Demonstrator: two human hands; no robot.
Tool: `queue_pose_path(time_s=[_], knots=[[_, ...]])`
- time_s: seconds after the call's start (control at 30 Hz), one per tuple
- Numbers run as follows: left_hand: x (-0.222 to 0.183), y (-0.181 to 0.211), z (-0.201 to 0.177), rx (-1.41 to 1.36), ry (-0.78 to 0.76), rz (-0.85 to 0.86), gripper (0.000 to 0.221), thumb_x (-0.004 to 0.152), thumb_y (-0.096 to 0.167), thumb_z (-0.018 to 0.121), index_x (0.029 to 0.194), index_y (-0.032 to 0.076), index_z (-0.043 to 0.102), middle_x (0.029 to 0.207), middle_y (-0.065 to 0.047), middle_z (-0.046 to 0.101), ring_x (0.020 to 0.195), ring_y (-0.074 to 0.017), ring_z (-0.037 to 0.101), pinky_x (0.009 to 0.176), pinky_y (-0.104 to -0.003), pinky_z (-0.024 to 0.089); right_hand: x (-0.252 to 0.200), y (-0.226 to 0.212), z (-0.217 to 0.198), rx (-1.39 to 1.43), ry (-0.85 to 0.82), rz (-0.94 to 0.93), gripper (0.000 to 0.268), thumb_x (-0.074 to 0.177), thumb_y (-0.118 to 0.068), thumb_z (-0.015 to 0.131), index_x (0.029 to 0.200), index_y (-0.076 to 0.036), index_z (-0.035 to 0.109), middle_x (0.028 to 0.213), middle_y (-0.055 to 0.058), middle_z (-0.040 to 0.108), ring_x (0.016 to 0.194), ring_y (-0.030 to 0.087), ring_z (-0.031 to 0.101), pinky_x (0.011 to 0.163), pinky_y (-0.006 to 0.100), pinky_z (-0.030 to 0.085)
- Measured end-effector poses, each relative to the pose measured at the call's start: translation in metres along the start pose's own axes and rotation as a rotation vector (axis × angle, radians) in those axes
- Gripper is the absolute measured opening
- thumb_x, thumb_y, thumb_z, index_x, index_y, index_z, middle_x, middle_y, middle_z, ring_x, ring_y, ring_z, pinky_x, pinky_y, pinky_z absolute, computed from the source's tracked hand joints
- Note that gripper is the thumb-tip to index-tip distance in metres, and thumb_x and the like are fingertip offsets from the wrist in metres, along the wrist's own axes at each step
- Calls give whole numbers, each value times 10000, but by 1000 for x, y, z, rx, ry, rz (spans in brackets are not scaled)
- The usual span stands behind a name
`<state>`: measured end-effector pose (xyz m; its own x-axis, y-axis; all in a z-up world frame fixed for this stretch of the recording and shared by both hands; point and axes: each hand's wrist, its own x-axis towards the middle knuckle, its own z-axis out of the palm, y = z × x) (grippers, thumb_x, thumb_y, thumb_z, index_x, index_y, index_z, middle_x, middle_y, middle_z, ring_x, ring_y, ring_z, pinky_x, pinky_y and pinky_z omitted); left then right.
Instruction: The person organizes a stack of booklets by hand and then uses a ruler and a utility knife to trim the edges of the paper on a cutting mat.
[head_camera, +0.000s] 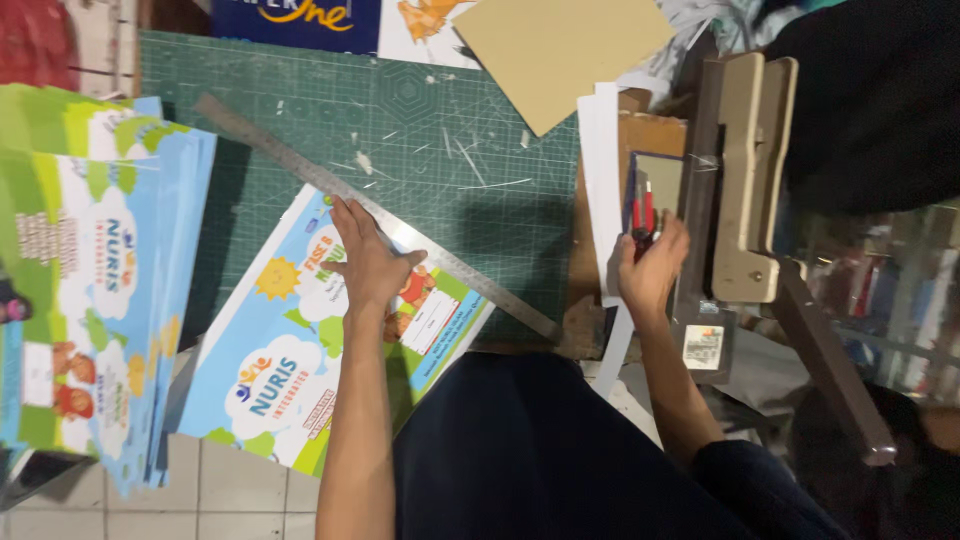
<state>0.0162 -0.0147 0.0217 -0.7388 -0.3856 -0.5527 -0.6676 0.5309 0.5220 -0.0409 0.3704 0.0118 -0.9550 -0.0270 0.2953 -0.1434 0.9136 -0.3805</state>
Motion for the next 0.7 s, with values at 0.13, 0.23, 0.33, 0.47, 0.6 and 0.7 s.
queue_pose_path(time_s=[0.13, 0.23, 0.33, 0.47, 0.6, 0.7], knots=[[-32, -63, 1, -414, 408, 174, 926, 873, 272, 809, 1590, -49, 319, 1685, -226, 287, 1580, -329, 277, 1287, -422, 254, -19, -67, -5, 194, -363, 99, 397, 957, -244, 709, 1279, -42, 595, 1210, 182, 602, 1112, 330, 601, 965, 475, 482], [-80, -128, 16, -488, 703, -6, 810, 904, 273, 761, 1549, -63, 406, 1597, -246, 475, 1509, -344, 442, 1272, -407, 307, -40, -112, 7, 294, -589, -203, 458, 838, -312, 817, 1155, -19, 664, 1154, 189, 635, 1067, 376, 593, 902, 475, 494], [-135, -197, 36, 97, 1138, -241, 984, 755, 321, 941, 1431, -178, 428, 1448, -440, 441, 1352, -537, 403, 1132, -554, 299, -55, -130, 31, 210, -447, -473, 499, 734, -326, 809, 1074, 11, 667, 1068, 204, 642, 999, 403, 608, 854, 526, 487], [-180, -267, 57, -989, 892, -495, 778, 760, 216, 892, 1332, -71, 450, 1239, -220, 673, 1106, -271, 666, 968, -375, 530, -62, -116, 52, 247, -446, -357, 292, 889, -240, 747, 1052, -15, 656, 1029, 174, 669, 934, 388, 658, 810, 514, 523], [-202, -308, 68, -1156, 579, -604, 524, 845, 131, 818, 1298, -56, 632, 1084, -132, 728, 894, -199, 644, 776, -330, 492, -46, -104, 62, 342, -447, -210, 282, 994, -182, 688, 1155, 28, 590, 968, 179, 675, 814, 357, 671, 726, 471, 542], [-215, -318, 70, -1229, 561, -501, 436, 898, 72, 754, 1298, -49, 631, 1082, -111, 746, 914, -162, 654, 786, -307, 482, -30, -101, 45, 417, -446, -73, 347, 950, -165, 687, 1193, 38, 547, 984, 193, 663, 833, 344, 677, 724, 458, 543]])
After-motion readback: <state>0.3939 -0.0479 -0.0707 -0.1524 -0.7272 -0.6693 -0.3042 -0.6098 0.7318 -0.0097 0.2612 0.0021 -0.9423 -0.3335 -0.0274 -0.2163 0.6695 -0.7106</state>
